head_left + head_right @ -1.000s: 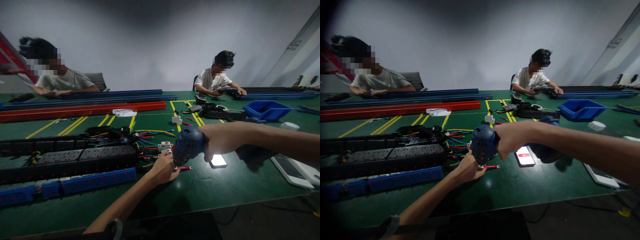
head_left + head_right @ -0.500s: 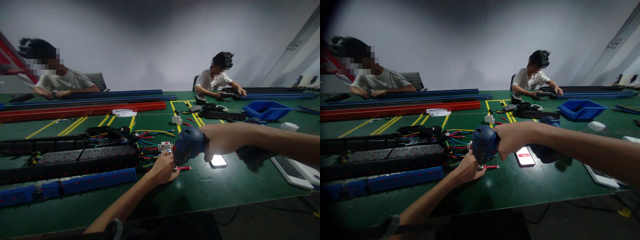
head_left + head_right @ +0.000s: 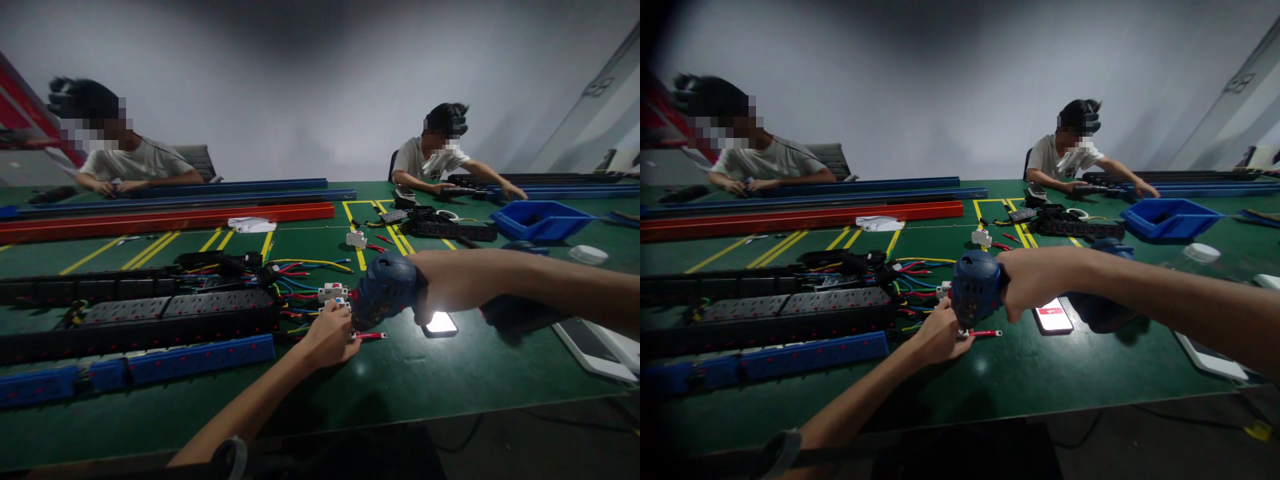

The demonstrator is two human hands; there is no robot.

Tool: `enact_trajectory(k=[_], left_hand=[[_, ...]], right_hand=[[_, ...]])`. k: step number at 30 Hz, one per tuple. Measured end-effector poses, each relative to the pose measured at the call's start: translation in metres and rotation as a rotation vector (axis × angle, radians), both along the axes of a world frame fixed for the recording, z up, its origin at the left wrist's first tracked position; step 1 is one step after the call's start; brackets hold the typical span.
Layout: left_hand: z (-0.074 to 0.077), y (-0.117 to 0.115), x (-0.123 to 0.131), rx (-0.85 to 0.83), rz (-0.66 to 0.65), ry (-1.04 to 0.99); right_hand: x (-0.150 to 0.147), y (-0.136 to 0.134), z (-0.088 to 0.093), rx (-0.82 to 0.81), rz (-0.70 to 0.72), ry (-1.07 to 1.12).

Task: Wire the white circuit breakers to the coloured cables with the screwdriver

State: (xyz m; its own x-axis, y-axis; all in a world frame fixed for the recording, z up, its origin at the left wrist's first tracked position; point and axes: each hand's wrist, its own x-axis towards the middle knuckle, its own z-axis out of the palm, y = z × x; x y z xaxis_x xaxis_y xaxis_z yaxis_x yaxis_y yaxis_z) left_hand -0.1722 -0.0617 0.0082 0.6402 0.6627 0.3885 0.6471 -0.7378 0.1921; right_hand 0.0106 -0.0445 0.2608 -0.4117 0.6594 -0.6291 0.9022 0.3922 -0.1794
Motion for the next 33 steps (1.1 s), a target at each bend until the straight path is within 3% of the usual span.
enact_trajectory(k=[22, 29, 33], left_hand=[[-0.004, 0.002, 0.001, 0.018, 0.019, 0.051], [0.0, 0.0, 0.0, 0.001, 0.002, 0.02], [0.002, -0.001, 0.0, -0.018, -0.003, -0.003]], right_hand=[[0.006, -0.001, -0.002, 0.039, 0.021, 0.01], [0.006, -0.004, -0.002, 0.037, -0.031, 0.035], [0.016, -0.009, -0.008, 0.032, -0.133, 0.066]])
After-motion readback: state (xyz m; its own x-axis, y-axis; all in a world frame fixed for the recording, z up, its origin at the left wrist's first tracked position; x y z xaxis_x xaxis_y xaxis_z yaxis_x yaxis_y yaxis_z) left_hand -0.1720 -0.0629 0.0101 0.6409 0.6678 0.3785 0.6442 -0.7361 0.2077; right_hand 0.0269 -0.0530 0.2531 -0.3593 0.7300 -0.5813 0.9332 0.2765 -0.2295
